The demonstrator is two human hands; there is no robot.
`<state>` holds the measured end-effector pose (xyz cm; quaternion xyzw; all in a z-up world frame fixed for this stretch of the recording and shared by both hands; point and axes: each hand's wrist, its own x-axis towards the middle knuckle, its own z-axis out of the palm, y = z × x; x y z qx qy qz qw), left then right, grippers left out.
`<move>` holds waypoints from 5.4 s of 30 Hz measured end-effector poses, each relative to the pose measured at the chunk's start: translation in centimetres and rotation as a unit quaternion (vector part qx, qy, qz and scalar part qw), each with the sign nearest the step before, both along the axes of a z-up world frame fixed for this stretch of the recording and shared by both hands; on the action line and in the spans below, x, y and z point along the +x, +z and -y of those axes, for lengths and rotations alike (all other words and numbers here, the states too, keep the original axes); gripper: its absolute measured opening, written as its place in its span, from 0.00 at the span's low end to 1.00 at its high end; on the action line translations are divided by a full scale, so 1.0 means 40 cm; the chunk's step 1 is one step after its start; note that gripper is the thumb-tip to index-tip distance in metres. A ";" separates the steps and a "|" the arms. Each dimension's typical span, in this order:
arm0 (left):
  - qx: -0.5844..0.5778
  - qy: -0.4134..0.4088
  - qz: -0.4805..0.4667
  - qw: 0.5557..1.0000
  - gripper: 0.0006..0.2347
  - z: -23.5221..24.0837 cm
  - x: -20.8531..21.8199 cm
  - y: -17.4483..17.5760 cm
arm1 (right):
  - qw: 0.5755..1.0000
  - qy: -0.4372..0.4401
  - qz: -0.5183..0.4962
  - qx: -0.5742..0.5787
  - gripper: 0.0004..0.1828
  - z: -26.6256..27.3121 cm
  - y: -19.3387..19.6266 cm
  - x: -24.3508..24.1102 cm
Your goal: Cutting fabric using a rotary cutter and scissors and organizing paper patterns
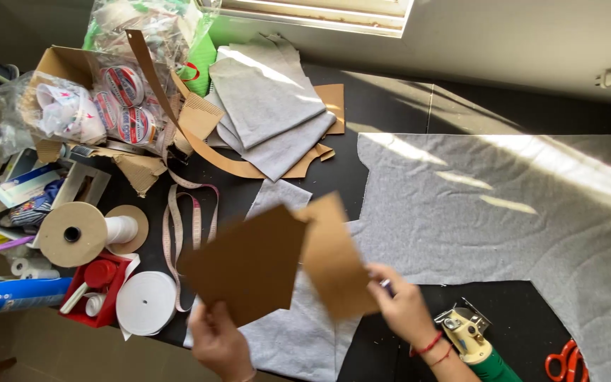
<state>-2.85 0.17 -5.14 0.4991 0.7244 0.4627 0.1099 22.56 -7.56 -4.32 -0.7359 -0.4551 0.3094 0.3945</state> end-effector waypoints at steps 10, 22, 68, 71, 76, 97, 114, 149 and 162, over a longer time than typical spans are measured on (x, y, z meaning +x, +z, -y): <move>-0.044 -0.014 0.306 0.951 0.10 -0.003 -0.072 -0.191 | 0.962 -0.254 0.031 -0.096 0.22 -0.121 -0.117 0.306; -0.046 -0.045 0.351 0.934 0.11 -0.021 -0.026 -0.171 | 0.962 -0.235 -0.031 -0.134 0.23 -0.127 -0.118 0.334; -0.331 -0.426 0.196 0.819 0.13 -0.088 0.457 0.090 | 0.921 -0.386 -0.016 -0.056 0.09 0.053 -0.099 0.804; -0.386 -0.346 0.226 0.825 0.11 -0.057 0.407 0.033 | 0.911 -0.402 -0.057 -0.076 0.10 0.019 -0.091 0.806; -0.362 -0.277 0.303 0.837 0.10 -0.001 0.337 -0.099 | 0.876 -0.405 -0.263 -0.002 0.08 0.055 -0.137 0.733; -0.200 -0.184 0.486 0.831 0.14 -0.012 0.114 -0.063 | 0.955 -0.191 -0.155 -0.165 0.13 0.019 0.047 0.171; -0.385 -0.145 0.153 0.898 0.33 -0.037 -0.085 -0.075 | 0.938 -0.275 0.083 -0.192 0.38 -0.071 -0.102 0.236; -0.278 -0.052 0.001 0.959 0.15 -0.024 -0.058 -0.107 | 0.940 -0.273 0.085 -0.185 0.24 -0.072 -0.126 0.231; -0.276 -0.049 -0.006 0.960 0.15 -0.024 -0.055 -0.104 | 0.944 -0.282 0.034 -0.170 0.20 -0.061 -0.175 0.256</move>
